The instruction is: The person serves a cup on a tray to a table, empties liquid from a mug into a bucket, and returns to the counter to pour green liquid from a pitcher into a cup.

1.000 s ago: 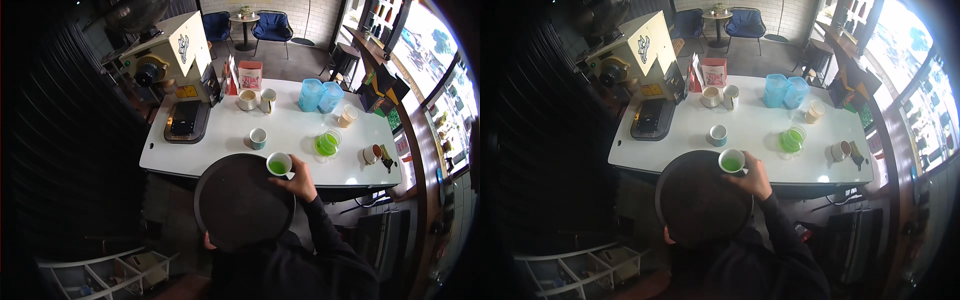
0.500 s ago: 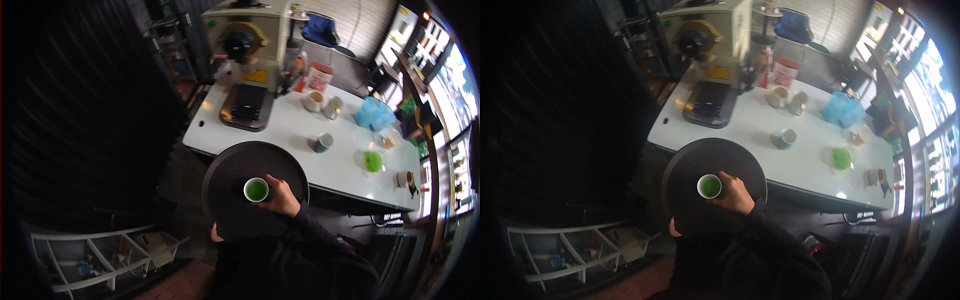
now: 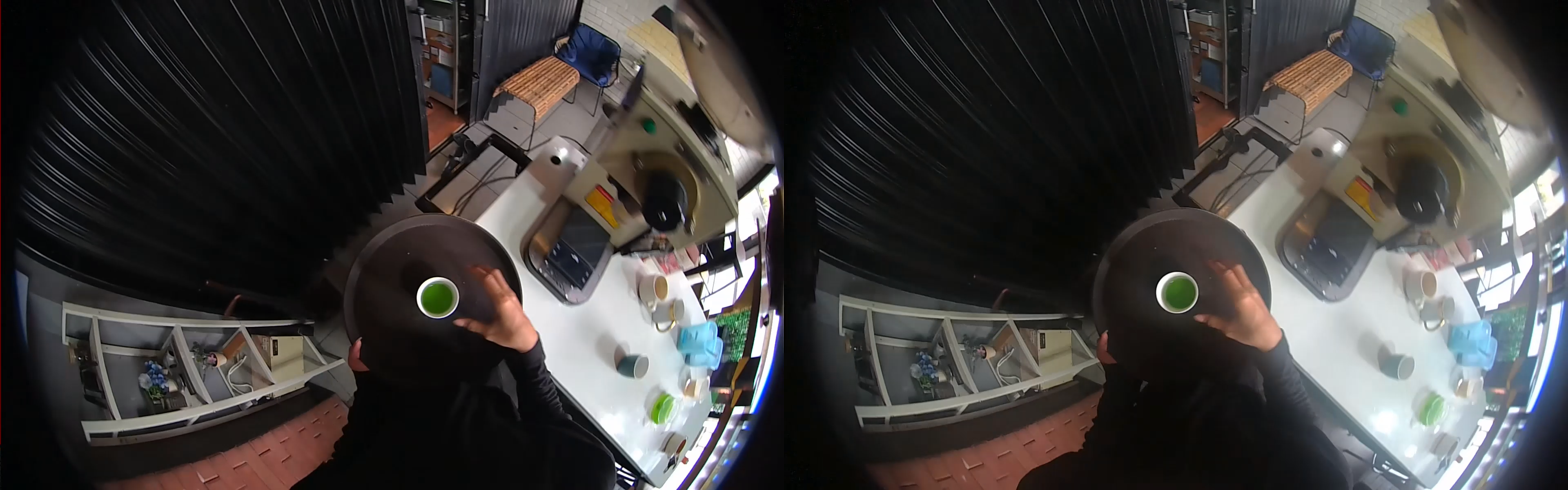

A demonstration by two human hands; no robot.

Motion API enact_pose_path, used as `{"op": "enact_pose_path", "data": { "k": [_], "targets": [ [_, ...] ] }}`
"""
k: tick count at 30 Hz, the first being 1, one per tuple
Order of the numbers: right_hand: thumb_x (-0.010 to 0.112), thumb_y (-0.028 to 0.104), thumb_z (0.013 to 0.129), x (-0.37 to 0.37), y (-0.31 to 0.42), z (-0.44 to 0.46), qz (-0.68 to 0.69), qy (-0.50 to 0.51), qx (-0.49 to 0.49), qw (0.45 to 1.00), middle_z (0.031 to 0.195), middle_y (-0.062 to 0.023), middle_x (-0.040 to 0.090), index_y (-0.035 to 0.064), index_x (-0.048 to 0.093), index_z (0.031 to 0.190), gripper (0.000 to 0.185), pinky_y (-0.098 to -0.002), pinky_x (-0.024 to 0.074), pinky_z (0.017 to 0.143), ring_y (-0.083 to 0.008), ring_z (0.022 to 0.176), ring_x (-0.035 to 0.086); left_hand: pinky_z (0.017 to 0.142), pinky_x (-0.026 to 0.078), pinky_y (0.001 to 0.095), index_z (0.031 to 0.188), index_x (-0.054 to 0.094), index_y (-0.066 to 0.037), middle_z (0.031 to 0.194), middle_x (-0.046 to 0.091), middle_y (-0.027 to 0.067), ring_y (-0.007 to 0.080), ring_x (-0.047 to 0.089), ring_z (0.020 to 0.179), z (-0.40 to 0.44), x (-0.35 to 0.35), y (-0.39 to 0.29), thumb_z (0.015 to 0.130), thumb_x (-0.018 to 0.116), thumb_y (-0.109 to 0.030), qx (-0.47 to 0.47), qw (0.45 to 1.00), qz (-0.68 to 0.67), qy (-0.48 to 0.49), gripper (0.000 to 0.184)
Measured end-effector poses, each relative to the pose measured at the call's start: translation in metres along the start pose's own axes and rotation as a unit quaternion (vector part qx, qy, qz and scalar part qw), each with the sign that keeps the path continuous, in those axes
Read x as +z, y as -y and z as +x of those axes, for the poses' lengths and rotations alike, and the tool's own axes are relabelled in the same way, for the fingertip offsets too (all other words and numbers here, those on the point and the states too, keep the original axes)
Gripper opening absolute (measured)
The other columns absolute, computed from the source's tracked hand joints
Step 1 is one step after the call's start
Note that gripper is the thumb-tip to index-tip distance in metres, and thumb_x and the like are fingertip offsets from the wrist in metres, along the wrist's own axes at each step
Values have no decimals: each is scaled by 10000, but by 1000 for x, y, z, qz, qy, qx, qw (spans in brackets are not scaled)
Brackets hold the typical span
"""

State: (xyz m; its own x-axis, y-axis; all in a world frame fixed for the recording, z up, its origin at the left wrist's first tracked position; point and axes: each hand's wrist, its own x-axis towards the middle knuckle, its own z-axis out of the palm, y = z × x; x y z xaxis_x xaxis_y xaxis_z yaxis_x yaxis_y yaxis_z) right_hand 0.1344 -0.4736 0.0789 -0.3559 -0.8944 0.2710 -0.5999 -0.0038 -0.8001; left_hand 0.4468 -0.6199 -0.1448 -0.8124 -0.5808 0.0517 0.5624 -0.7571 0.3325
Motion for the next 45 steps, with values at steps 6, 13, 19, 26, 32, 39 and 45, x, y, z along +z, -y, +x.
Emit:
{"op": "enact_pose_path", "data": {
  "k": [6, 13, 19, 26, 32, 39, 45],
  "targets": [
    [738, 119, 815, -13, -58, 89, -133, -170, 27, 976, 1213, -209, 579, 6, 568, 1235, 467, -447, 449, 988, -415, 1211, 524, 990, 452, 444, 1277, 545, 17, 1192, 622, 139, 281, 577, 1108, 110, -51, 5, 1008, 375, -391, 290, 594, 482, -574, 517],
    [556, 338, 995, 16, -144, 152, 216, -204, 208, 932, 1154, -194, 644, -38, 498, 1346, 518, -343, 435, 965, -211, 1114, 567, 964, 473, 422, 1137, 633, 10, 1091, 670, 140, 298, 620, 1039, 230, 16, -97, 988, 421, -410, -12, 969, 68, -236, 494],
    [604, 307, 977, 44, -160, 209, 204, -308, 286, 884, 1008, -116, 678, -49, 579, 1186, 414, -300, 481, 847, -162, 957, 617, 927, 500, 411, 1089, 676, 14, 1062, 695, 150, 311, 648, 995, 366, -58, -163, 969, 482, -378, -113, 955, 169, -217, 453],
    [593, 207, 987, 85, -145, 264, 136, -474, 294, 819, 808, 59, 526, 5, 591, 1115, 239, -184, 360, 621, -19, 710, 440, 874, 531, 392, 1065, 680, 27, 1025, 701, 132, 268, 667, 947, 526, -71, -219, 909, 605, -210, -260, 946, 157, -119, 294],
    [559, 182, 1005, 88, -138, 298, 111, -561, 308, 760, 845, 45, 579, -7, 587, 1164, 249, -188, 390, 637, -11, 731, 481, 865, 532, 356, 1080, 684, 18, 1023, 698, 122, 243, 664, 929, 628, -95, -199, 905, 621, -214, -303, 896, 296, -134, 297],
    [552, 152, 1007, 78, -194, 314, 18, -631, 345, 694, 888, 28, 644, -22, 576, 1198, 259, -191, 442, 685, -20, 786, 561, 882, 525, 340, 1128, 672, 14, 1072, 689, 126, 235, 658, 956, 745, -90, -131, 934, 602, -246, -402, 857, 310, -87, 332],
    [534, 136, 1013, 36, -251, 359, 109, -715, 288, 628, 948, 0, 662, -27, 590, 1178, 238, -200, 468, 722, -48, 836, 600, 912, 492, 312, 1315, 551, 29, 1184, 644, 125, 200, 618, 1060, 846, -10, -61, 984, 549, -407, -446, 878, 139, 109, 547]
  ]
}}
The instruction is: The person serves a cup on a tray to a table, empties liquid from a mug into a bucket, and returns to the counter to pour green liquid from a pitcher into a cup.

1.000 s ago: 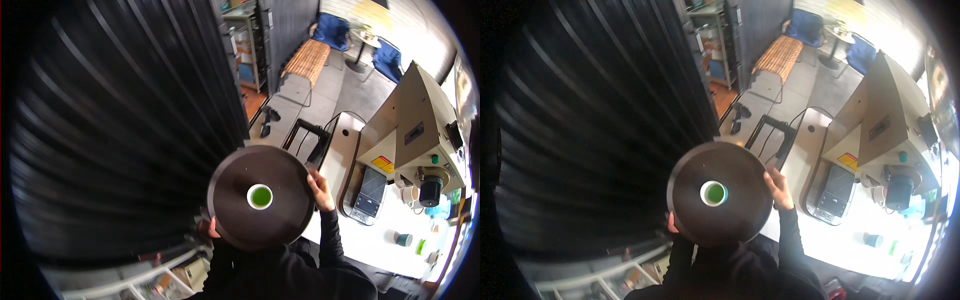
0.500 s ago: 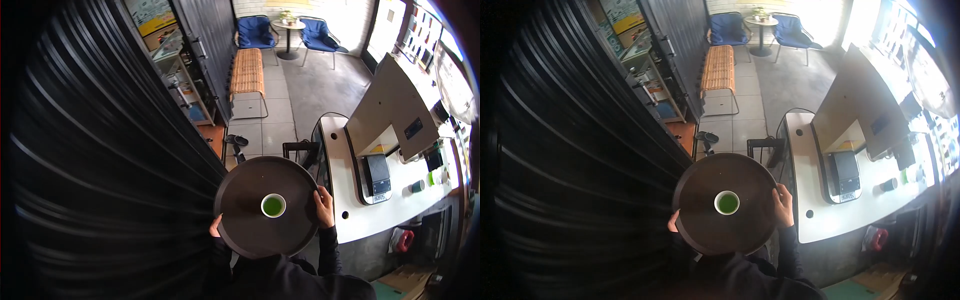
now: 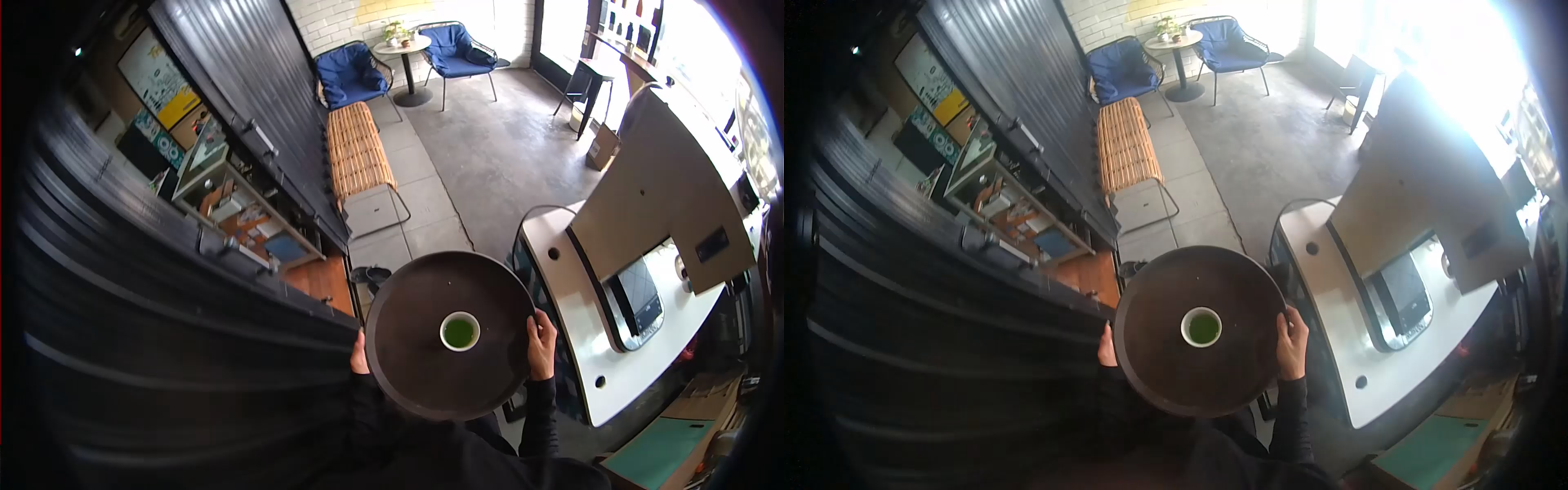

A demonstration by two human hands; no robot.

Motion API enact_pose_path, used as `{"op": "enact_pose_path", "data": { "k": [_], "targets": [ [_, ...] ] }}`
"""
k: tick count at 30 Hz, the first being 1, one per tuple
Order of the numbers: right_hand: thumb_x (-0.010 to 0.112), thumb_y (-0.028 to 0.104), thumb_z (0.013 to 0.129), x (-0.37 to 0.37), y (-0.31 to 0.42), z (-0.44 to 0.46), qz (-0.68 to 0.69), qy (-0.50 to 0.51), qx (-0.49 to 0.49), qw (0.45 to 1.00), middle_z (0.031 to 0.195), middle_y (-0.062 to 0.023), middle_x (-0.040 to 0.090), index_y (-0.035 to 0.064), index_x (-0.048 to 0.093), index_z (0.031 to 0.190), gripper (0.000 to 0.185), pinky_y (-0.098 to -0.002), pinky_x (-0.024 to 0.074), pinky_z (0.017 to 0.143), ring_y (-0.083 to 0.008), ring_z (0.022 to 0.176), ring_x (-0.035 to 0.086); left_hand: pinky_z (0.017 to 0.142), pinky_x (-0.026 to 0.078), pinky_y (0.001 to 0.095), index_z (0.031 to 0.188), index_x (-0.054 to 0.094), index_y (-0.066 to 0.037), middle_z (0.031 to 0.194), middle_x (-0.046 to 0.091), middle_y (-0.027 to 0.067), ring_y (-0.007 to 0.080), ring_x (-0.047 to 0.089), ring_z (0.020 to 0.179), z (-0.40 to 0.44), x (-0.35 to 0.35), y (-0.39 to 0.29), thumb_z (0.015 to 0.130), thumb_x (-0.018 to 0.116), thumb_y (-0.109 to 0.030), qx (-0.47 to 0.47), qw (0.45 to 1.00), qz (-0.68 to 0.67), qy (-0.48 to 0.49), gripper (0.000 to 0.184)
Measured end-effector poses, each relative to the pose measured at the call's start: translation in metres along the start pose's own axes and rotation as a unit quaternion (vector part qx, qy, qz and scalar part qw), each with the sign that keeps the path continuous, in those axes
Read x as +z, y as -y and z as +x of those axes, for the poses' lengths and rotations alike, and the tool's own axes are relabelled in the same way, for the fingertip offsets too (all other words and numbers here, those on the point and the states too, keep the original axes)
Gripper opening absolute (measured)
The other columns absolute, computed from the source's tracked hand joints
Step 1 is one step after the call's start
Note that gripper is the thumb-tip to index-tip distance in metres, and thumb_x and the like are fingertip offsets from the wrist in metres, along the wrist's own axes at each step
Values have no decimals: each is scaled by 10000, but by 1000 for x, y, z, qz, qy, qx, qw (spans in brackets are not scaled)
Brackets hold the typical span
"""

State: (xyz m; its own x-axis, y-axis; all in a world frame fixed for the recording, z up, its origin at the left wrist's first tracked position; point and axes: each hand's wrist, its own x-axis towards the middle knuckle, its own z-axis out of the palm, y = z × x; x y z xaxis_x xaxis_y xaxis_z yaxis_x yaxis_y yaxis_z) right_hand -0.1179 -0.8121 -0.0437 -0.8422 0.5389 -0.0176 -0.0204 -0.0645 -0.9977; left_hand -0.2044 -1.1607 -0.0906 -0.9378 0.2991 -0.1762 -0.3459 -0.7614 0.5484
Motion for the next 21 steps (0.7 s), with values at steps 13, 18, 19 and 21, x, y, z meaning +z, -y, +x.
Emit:
{"op": "enact_pose_path", "data": {
  "k": [13, 18, 19, 21],
  "targets": [
    [522, 95, 1006, 93, 23, 133, -10, -118, -18, 993, 919, 11, 603, -15, 581, 1145, 187, -216, 420, 718, -51, 794, 507, 833, 485, 289, 1039, 657, -12, 1025, 664, 71, 140, 609, 916, 234, -2, -77, 898, 705, -403, -55, 878, 445, -168, 419],
    [535, 98, 999, 109, 24, 187, -34, -179, 4, 983, 885, 13, 580, -23, 590, 1111, 174, -221, 416, 695, -52, 783, 497, 852, 475, 291, 1107, 654, -8, 1046, 656, 67, 159, 601, 933, 318, 60, -83, 907, 699, -373, -9, 902, 426, -65, 418],
    [532, 102, 1004, 114, 23, 198, -38, -195, -6, 980, 879, 22, 578, -17, 594, 1124, 180, -210, 415, 702, -44, 783, 497, 857, 474, 296, 1109, 653, -10, 1052, 656, 68, 161, 601, 938, 338, 64, -84, 910, 695, -370, -3, 884, 464, -55, 413],
    [528, 106, 1009, 121, 21, 219, -48, -229, -14, 972, 872, 31, 576, -11, 597, 1136, 186, -199, 414, 709, -36, 784, 497, 873, 470, 304, 1107, 654, -10, 1063, 651, 69, 168, 596, 952, 376, 90, -88, 910, 696, -367, -51, 894, 445, -17, 410]
  ]
}}
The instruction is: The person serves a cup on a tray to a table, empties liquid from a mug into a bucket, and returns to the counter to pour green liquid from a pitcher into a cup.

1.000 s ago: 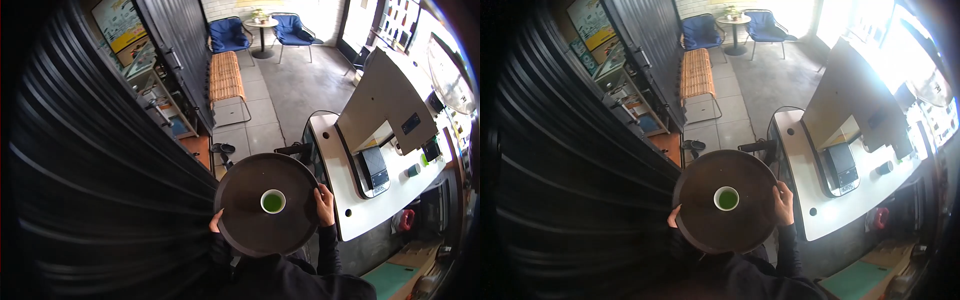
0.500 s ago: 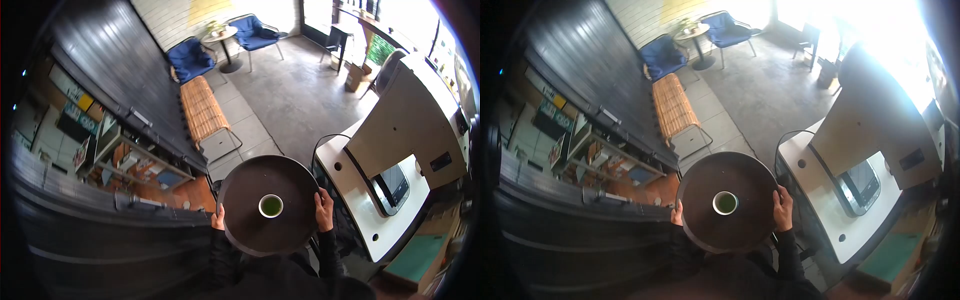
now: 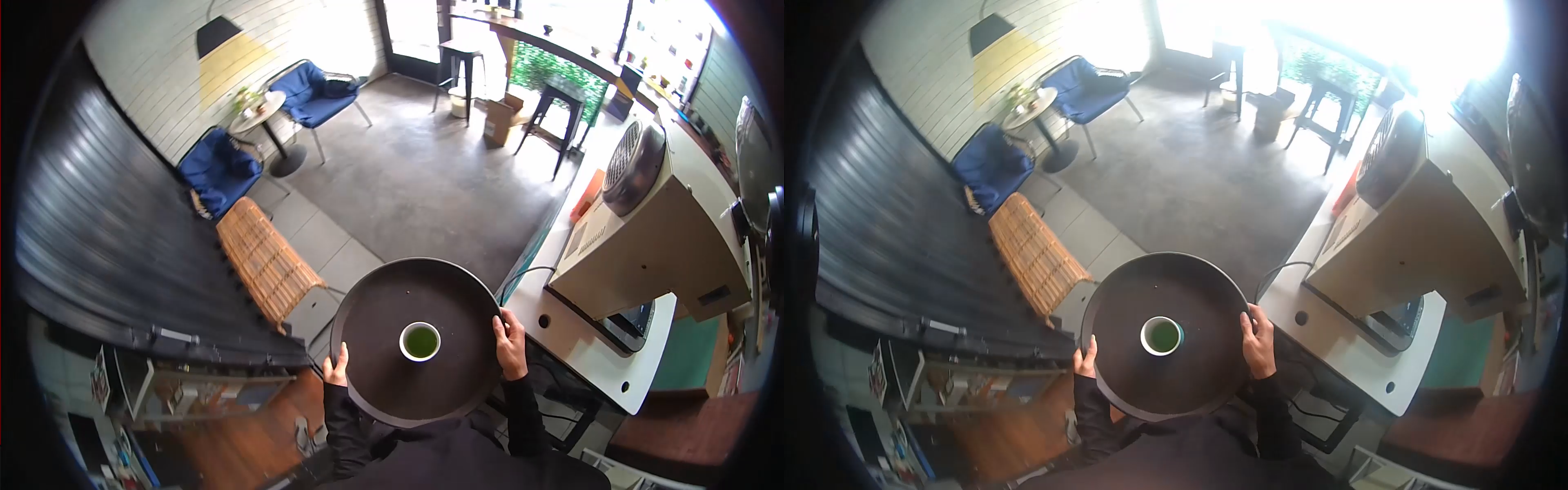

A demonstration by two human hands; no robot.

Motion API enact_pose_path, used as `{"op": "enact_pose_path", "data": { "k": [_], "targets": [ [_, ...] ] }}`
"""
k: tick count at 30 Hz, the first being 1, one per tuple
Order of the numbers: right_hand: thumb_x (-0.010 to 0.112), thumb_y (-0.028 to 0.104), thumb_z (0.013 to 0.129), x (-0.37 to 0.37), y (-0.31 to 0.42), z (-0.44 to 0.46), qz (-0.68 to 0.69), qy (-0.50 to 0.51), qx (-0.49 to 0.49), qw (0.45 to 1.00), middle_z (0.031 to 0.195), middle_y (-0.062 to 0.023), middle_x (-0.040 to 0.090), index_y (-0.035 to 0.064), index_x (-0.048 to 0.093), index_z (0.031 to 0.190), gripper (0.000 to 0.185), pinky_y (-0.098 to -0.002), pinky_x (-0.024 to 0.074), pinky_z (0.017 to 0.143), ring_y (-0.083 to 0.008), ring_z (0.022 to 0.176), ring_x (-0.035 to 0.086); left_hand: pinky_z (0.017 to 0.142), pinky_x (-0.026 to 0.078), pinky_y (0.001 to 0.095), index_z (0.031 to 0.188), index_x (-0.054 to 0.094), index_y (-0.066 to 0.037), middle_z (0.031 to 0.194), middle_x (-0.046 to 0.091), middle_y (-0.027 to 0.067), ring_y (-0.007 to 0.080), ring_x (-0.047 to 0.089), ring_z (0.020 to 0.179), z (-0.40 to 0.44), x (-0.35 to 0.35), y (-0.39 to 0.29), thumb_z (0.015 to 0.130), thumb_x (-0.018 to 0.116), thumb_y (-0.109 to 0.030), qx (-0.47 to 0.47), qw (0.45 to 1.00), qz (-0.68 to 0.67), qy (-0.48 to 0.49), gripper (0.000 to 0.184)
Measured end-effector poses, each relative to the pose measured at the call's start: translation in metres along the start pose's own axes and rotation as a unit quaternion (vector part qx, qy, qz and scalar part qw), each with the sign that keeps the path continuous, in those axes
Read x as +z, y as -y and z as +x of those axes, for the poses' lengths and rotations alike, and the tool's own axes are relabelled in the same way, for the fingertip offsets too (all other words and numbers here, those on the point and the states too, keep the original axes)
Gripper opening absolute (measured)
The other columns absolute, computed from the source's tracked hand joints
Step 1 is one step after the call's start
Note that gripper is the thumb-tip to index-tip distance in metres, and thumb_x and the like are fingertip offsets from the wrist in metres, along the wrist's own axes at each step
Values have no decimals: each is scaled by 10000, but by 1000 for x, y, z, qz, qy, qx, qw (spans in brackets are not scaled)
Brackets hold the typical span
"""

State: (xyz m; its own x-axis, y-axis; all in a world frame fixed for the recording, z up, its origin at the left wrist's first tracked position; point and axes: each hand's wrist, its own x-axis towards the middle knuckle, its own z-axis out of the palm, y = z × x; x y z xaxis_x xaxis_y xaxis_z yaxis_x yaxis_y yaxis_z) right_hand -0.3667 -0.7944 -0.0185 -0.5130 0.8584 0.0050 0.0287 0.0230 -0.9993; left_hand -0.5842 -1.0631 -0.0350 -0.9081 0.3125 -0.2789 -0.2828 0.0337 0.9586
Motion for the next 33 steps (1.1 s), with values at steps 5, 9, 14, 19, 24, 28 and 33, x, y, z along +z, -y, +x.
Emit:
{"op": "enact_pose_path", "data": {
  "k": [5, 9, 14, 19, 24, 28, 33],
  "targets": [
    [519, 100, 1011, 36, -7, 41, -15, -61, 24, 998, 925, 6, 624, -19, 593, 1159, 204, -209, 443, 742, -51, 818, 543, 873, 464, 310, 1074, 661, -2, 1054, 638, 95, 179, 583, 966, 122, -7, 18, 900, 705, -343, -19, 999, 36, 9, 386],
    [535, 94, 990, 76, 7, 74, 7, -121, -20, 992, 832, 35, 569, -10, 598, 1114, 173, -199, 366, 607, -32, 704, 476, 870, 461, 319, 1067, 661, 3, 1048, 635, 120, 192, 583, 947, 175, 11, -24, 901, 701, -322, 123, 978, 135, 100, 367],
    [544, 97, 984, 98, 11, 120, -24, -147, 11, 989, 800, 40, 558, 4, 600, 1108, 165, -200, 344, 564, -14, 674, 458, 860, 456, 295, 1065, 670, -8, 1037, 641, 81, 166, 576, 935, 240, 46, -80, 898, 688, -318, 22, 986, 19, 164, 353],
    [535, 88, 988, 118, 25, 189, -56, -169, -3, 984, 844, 17, 599, -11, 601, 1122, 179, -203, 381, 582, -20, 690, 491, 815, 466, 282, 1096, 655, 3, 989, 654, 50, 135, 581, 898, 296, 96, -114, 915, 659, -273, 11, 985, 78, 154, 330],
    [549, 89, 982, 129, 25, 281, -12, -186, -21, 982, 852, 43, 578, -18, 617, 1097, 171, -185, 387, 665, -26, 765, 490, 800, 467, 276, 1093, 648, 17, 973, 656, 44, 138, 588, 875, 374, 156, -131, 917, 650, -250, 19, 981, 57, 185, 320],
    [534, 88, 990, 118, 20, 366, -23, -191, -15, 981, 873, 23, 616, -16, 610, 1110, 176, -194, 414, 681, -32, 778, 526, 821, 467, 280, 1116, 644, 27, 999, 662, 62, 156, 595, 897, 447, 223, -144, 907, 655, -266, 9, 977, 66, 202, 360],
    [523, 88, 996, 106, 31, 463, 34, -203, -6, 979, 881, 18, 616, -11, 604, 1117, 176, -206, 428, 685, -35, 770, 531, 888, 457, 294, 1161, 629, 55, 1075, 665, 101, 187, 601, 974, 538, 302, -144, 906, 643, -272, 78, 960, 26, 266, 415]
  ]
}}
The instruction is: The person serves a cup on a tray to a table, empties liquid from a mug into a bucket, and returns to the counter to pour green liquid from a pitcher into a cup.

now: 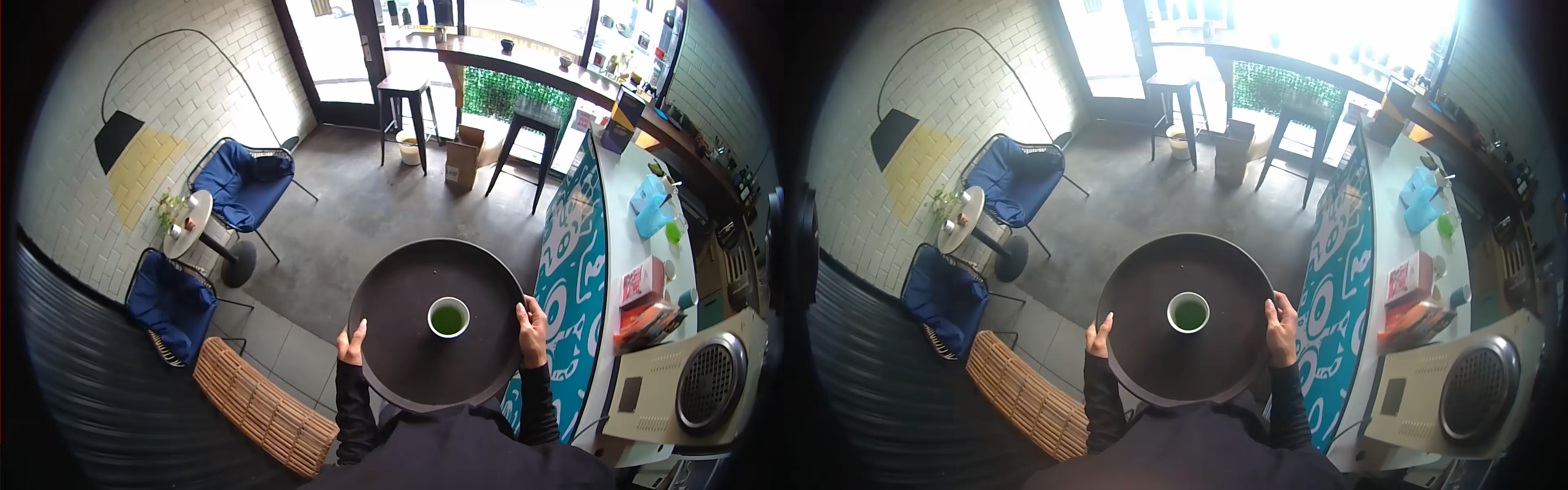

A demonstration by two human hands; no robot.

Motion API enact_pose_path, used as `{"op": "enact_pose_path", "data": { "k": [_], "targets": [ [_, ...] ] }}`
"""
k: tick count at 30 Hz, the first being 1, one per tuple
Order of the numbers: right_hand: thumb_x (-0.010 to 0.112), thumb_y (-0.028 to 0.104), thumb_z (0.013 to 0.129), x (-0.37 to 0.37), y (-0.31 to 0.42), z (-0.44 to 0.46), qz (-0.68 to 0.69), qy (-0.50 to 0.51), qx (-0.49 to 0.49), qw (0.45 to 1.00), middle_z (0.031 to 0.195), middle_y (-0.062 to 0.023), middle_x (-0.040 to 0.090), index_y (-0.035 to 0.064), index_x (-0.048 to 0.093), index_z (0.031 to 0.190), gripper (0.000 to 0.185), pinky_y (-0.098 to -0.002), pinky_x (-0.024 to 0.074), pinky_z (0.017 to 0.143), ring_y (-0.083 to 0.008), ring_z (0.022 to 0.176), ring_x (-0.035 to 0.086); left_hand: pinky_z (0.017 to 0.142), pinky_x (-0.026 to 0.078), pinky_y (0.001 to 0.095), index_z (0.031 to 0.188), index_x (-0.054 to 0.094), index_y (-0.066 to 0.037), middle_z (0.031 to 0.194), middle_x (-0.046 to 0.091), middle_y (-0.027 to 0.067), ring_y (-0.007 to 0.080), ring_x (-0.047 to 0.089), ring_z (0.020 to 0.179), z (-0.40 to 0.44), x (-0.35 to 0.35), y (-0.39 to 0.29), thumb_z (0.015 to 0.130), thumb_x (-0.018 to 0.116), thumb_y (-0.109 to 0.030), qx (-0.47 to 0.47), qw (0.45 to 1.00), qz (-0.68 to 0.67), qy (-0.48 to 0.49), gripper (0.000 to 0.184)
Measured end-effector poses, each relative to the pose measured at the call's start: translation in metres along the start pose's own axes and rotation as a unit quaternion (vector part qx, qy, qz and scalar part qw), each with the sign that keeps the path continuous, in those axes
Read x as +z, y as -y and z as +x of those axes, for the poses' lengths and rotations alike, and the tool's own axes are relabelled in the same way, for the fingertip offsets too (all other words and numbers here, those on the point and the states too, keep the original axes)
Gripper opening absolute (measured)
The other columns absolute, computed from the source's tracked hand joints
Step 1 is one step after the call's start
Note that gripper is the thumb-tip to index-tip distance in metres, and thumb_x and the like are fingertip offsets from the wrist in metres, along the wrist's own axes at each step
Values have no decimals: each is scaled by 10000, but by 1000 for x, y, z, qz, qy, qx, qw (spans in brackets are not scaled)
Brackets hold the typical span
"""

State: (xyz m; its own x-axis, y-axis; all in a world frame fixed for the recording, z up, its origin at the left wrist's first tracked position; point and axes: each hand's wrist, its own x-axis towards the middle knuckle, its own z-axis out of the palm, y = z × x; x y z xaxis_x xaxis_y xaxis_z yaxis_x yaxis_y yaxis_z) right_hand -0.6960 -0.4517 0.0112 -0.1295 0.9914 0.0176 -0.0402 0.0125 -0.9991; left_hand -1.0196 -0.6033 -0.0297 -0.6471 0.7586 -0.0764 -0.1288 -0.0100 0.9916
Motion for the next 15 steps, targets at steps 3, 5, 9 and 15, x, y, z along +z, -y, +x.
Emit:
{"op": "enact_pose_path", "data": {
  "k": [3, 5, 9, 15],
  "targets": [
    [524, 90, 996, 11, 10, 50, -61, 0, -21, 998, 889, 15, 615, -14, 603, 1121, 181, -203, 422, 682, -35, 768, 523, 928, 442, 301, 1186, 615, 72, 1115, 659, 117, 197, 595, 1017, 51, 23, -8, 910, 633, -261, -53, 997, -50, -9, 433],
    [527, 91, 994, 18, 8, 84, -42, -16, -19, 999, 892, 17, 615, -19, 603, 1126, 188, -200, 415, 686, -34, 771, 515, 931, 438, 296, 1187, 615, 71, 1118, 658, 113, 187, 592, 1018, 92, 35, -7, 909, 633, -253, -15, 999, -34, 14, 427],
    [530, 85, 987, 32, 10, 152, -62, -44, -39, 996, 889, 11, 617, -29, 610, 1121, 193, -220, 425, 699, -48, 765, 518, 890, 461, 284, 1179, 620, 63, 1077, 674, 95, 160, 607, 965, 175, 63, -1, 924, 613, -237, -27, 997, -50, 58, 394],
    [525, 103, 997, 52, 2, 264, -51, -100, -16, 994, 894, 1, 630, -18, 605, 1137, 201, -207, 430, 698, -50, 785, 540, 865, 471, 275, 1171, 627, 57, 1055, 679, 91, 151, 615, 944, 301, 139, -45, 926, 621, -242, -44, 998, 2, 55, 387]
  ]
}}
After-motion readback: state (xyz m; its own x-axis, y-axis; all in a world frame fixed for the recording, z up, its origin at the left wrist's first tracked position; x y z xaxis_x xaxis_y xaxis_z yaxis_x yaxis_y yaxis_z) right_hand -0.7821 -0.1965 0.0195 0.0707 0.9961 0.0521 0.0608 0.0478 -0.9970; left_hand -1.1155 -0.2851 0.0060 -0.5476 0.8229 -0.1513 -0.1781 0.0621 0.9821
